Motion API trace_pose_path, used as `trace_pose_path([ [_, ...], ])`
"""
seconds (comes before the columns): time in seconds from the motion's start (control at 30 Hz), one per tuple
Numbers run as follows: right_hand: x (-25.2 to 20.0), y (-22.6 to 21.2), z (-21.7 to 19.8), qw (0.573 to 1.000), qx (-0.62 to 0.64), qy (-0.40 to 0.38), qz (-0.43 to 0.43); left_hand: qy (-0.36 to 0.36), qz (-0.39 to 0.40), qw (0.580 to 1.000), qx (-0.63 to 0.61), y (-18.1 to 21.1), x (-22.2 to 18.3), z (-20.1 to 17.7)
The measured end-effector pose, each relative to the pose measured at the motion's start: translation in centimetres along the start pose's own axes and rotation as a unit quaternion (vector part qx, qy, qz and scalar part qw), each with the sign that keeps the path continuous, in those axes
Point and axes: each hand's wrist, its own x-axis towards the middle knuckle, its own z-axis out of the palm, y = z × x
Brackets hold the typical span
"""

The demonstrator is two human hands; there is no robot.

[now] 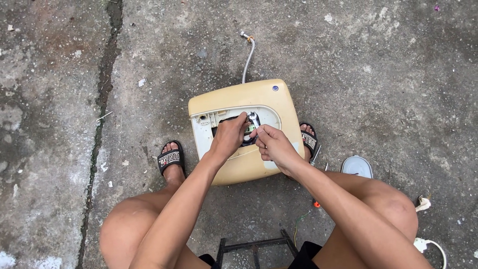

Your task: Disassembling a small water heater by unscrewing bolts with a wrench to remove the internal heating element for cleaning.

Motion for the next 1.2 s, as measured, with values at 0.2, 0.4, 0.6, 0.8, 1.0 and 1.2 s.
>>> trace_pose_path([
  [0.2,1.4,0.1,-0.8,1.0,-0.024,-0.01,0.004,-0.005,-0.01,1.0,-0.001,-0.4,-0.3,0.2],
  [0.4,0.9,-4.2,-2.4,0.979,-0.198,-0.037,-0.024,0.006,-0.002,1.0,-0.01,-0.4,-0.4,0.3],
  [0.6,0.7,0.6,0.8,0.996,0.078,-0.012,0.038,0.01,0.0,1.0,0.02,1.2,-0.8,-0.2],
  [0.8,-0.4,0.3,0.2,0.988,0.131,-0.006,0.077,0.01,0.012,1.0,0.026,1.7,-1.0,-0.4],
  [1.0,0.0,1.4,-0.7,0.992,0.087,0.006,0.086,0.016,0.002,1.0,0.025,1.2,-0.8,-0.1],
  [1.2,-0.3,2.3,0.2,0.999,0.03,0.032,-0.006,0.026,-0.012,0.999,0.019,0.9,-1.1,-0.1],
])
